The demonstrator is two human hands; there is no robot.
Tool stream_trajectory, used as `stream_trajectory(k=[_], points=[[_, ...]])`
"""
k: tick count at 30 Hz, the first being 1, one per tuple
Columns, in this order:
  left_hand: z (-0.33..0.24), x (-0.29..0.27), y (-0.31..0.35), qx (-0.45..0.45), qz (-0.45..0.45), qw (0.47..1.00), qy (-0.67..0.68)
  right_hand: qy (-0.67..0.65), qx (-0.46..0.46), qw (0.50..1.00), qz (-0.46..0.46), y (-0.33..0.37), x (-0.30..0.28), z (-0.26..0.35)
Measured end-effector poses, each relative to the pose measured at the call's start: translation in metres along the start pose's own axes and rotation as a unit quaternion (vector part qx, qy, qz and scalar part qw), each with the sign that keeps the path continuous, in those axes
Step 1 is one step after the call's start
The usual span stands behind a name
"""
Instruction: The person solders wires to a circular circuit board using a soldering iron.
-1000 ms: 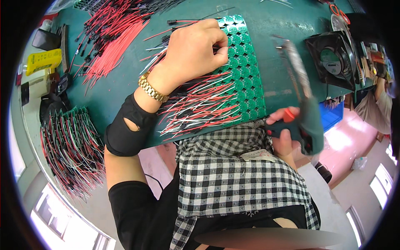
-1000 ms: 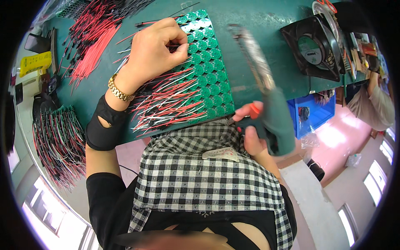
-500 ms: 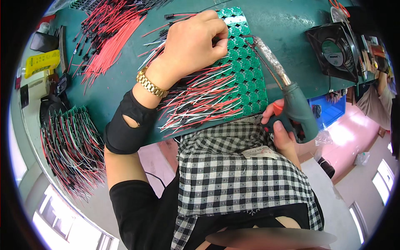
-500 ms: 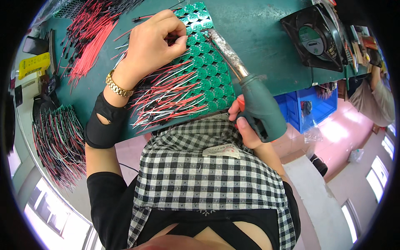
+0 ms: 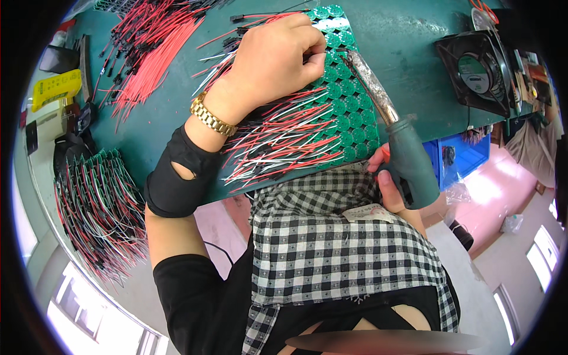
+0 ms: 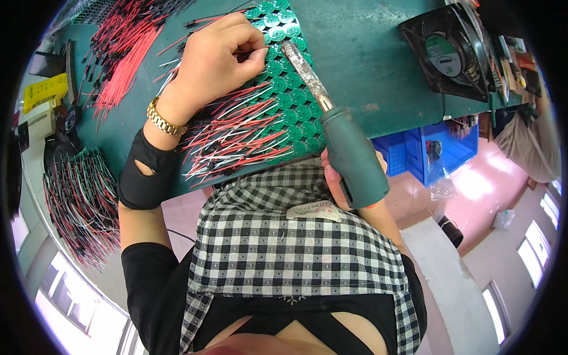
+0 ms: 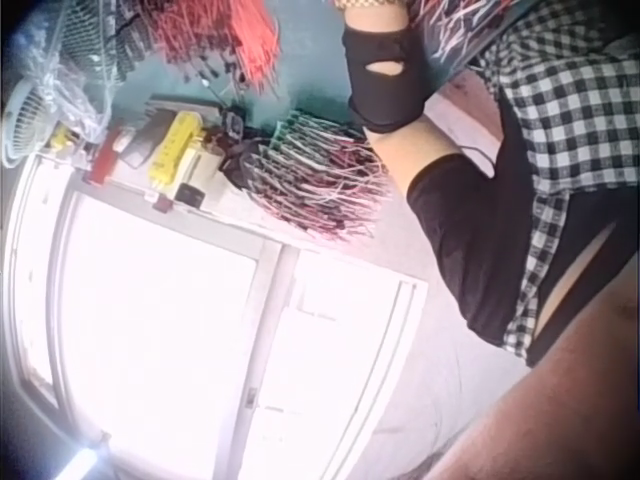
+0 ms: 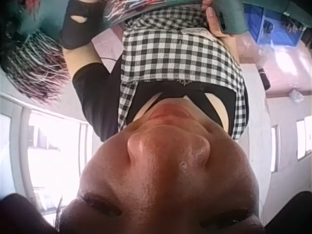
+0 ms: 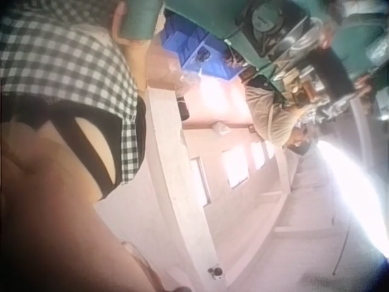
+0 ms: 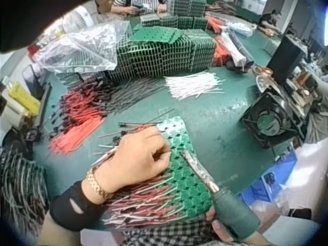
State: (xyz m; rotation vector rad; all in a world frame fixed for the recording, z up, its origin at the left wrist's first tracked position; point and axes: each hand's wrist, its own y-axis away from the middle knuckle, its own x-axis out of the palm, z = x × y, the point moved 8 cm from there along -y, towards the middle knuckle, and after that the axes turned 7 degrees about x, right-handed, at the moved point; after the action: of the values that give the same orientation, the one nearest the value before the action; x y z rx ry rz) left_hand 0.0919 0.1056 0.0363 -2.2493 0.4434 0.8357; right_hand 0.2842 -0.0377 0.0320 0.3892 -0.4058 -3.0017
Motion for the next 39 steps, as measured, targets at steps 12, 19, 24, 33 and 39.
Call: stream_trajectory(k=[12, 19, 24, 33, 39], points=[[-0.008, -0.001, -0.001, -0.008, 0.020, 0.998, -0.066, -0.045, -0.032, 0.998, 0.027, 0.000, -0.003, -0.003], [-0.009, 0.000, 0.001, -0.010, 0.005, 0.998, -0.062, -0.022, 0.006, 0.998, 0.057, 0.000, 0.000, -0.007], [-0.003, 0.000, -0.001, -0.047, 0.001, 0.998, -0.034, -0.050, 0.008, 0.999, 0.008, -0.003, -0.002, -0.001], [-0.004, -0.001, 0.000, -0.048, -0.002, 0.998, -0.033, 0.091, -0.007, 0.995, 0.036, -0.005, -0.005, 0.001], [-0.006, -0.002, -0.001, -0.042, -0.008, 0.999, -0.031, 0.091, -0.006, 0.996, 0.027, -0.005, -0.005, 0.002]])
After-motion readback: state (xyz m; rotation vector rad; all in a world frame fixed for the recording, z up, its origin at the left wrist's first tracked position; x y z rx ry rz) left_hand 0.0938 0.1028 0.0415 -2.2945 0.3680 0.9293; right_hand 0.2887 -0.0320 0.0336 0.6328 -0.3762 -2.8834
